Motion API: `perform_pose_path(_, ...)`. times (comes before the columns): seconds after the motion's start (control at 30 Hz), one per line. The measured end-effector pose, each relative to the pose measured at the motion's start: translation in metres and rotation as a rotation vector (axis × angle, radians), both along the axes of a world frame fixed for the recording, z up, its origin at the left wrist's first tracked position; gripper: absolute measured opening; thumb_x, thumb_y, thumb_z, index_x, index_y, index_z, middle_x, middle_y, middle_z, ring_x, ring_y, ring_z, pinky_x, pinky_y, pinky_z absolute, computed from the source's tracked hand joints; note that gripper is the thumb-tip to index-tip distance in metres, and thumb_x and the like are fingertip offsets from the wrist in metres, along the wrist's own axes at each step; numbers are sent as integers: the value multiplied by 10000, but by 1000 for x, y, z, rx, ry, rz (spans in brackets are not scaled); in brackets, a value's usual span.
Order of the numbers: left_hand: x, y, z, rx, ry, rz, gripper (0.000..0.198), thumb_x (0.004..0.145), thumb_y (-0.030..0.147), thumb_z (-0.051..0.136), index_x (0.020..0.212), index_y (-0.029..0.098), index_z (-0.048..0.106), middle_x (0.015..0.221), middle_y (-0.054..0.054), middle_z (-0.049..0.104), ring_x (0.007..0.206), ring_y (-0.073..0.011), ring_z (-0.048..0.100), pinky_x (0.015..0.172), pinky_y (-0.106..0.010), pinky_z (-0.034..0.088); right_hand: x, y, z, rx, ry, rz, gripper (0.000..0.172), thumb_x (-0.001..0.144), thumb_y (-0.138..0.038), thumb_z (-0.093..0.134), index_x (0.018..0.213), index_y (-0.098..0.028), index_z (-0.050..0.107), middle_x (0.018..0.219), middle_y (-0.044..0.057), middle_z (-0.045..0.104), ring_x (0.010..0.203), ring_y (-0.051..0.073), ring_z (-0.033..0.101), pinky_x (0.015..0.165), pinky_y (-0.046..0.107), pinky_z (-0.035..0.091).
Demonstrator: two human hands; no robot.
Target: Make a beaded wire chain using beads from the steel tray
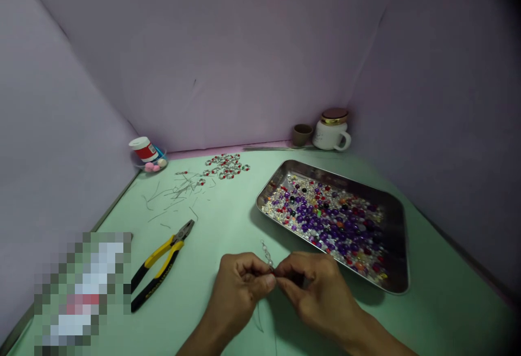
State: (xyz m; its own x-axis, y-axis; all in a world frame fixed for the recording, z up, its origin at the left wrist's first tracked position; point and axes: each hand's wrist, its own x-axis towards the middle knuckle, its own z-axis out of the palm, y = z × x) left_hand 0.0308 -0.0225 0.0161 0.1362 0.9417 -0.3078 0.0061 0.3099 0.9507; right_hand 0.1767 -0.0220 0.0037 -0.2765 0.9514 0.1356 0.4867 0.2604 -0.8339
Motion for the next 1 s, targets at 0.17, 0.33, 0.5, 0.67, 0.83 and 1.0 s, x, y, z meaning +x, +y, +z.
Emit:
perform_pose_path(0.17,-1,1,1,31,23,7,171,568,273,634,528,113,588,470,3,475,464,-85,351,441,-208,255,2,2,1,42,-7,41,111,697,-192,549,614,-154,612,560,23,596,494,117,536,458,217,382)
perform_pose_path(0.33,-1,0,-3,70,14,20,192,591,298,624,578,111,586,508,-2,487,482,-91,360,462,-212,274,2,4,3,47,-34,44,102,720,-200,533,666,-163,611,597,20,589,525,124,538,486,230,388)
perform_pose_path(0.5,-1,-1,-5,103,47,35,171,606,278,613,580,112,581,510,-3,490,492,-96,372,466,-211,286,3,5,7,10,-72,25,87,724,-203,552,687,-185,629,648,17,629,594,142,572,549,243,416)
perform_pose_path(0.67,-1,-2,-5,168,161,3,141,630,246,592,579,115,596,493,3,485,468,-88,358,439,-204,270,8,3,14,69,-210,49,152,704,-146,550,742,-243,661,745,9,665,708,180,598,626,274,433)
perform_pose_path(0.83,-1,-2,-6,168,131,-6,135,622,253,607,586,124,595,479,18,481,451,-80,360,427,-194,273,6,-3,18,7,-102,-33,231,722,-156,514,907,-209,642,800,43,666,627,164,590,586,274,445)
perform_pose_path(1.0,1,-2,-11,119,-79,2,116,614,240,641,602,132,602,504,17,537,463,-76,420,457,-182,326,-2,-2,13,-273,158,42,200,759,-203,483,857,-173,654,587,6,616,519,121,539,479,216,418)
